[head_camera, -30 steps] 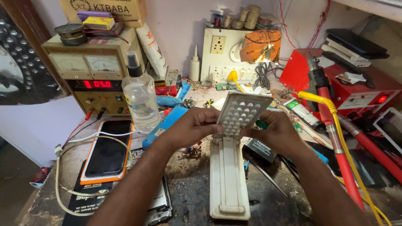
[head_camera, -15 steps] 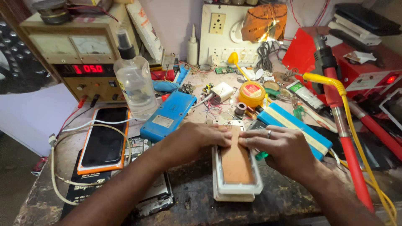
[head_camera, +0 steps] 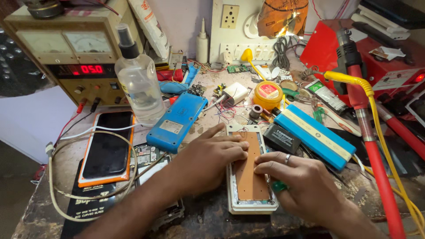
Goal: The person solders wires to a small circuit board, then assembles an LED light fixture by placing the LED panel into a white housing, adding a blue back cover, and securing it with a screwdriver. The person repeatedly opens and closes the fixture to check fit.
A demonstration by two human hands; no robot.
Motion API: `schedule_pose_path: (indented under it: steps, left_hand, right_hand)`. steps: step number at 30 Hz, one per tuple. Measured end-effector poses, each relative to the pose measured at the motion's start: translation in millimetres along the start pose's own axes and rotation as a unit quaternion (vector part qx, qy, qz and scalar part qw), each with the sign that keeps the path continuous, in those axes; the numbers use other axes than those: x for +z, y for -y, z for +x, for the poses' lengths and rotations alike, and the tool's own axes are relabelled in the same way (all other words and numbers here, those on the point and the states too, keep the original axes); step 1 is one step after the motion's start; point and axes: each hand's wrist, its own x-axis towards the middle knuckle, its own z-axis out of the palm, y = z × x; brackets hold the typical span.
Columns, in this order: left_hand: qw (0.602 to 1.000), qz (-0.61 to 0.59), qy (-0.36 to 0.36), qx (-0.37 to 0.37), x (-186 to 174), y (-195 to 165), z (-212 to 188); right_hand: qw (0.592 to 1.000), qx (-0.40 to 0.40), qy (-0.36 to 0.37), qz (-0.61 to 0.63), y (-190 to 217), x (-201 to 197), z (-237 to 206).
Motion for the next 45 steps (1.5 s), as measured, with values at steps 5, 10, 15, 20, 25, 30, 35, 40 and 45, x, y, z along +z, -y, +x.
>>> schedule_pose_path:
  steps: [5, 10, 15, 20, 25, 30, 35, 40, 45]
  left_hand:
    - [0.996, 0.004, -0.05, -0.078, -0.6, -28.4, -3.9]
    - [0.992, 0.068, -0.081, -0.069, -0.4, -39.8, -0.2]
    - [0.988, 0.051, -0.101, -0.102, -0.4, -46.2, -5.8]
    - [0.983, 0.015, -0.099, -0.152, 1.5, -48.9, -12.8]
    - [0.975, -0.016, -0.066, -0.211, 4.2, -47.3, -10.9]
    - [0.971, -0.007, -0.113, -0.209, 7.2, -48.3, -11.9]
    - [0.961, -0.021, -0.111, -0.251, 6.9, -51.6, -11.6]
    - [0.95, -0.039, -0.087, -0.297, 6.2, -50.7, -9.9]
    - [0.919, -0.12, -0.102, -0.361, 6.0, -49.6, -5.1]
  right_hand:
    - [0.94, 0.33, -0.04, -0.08, -30.5, -35.9, 12.4]
    - [0.875, 0.425, 0.104, -0.209, -104.7, -64.8, 17.7]
    - [0.884, 0.396, 0.176, -0.176, -133.4, -60.6, 12.2]
    - [0.849, 0.456, 0.144, -0.225, -93.3, -70.3, 28.8]
    - [0.855, 0.43, 0.161, -0.24, -8.9, -57.3, 32.5]
    - [0.894, 0.386, 0.121, -0.191, 51.5, -28.2, 30.0]
    - [0.893, 0.38, 0.118, -0.212, 59.9, -24.5, 36.2]
    - [0.894, 0.379, 0.116, -0.209, 63.6, -18.3, 39.2]
    - [0.881, 0.391, 0.13, -0.231, 49.9, -5.8, 46.6]
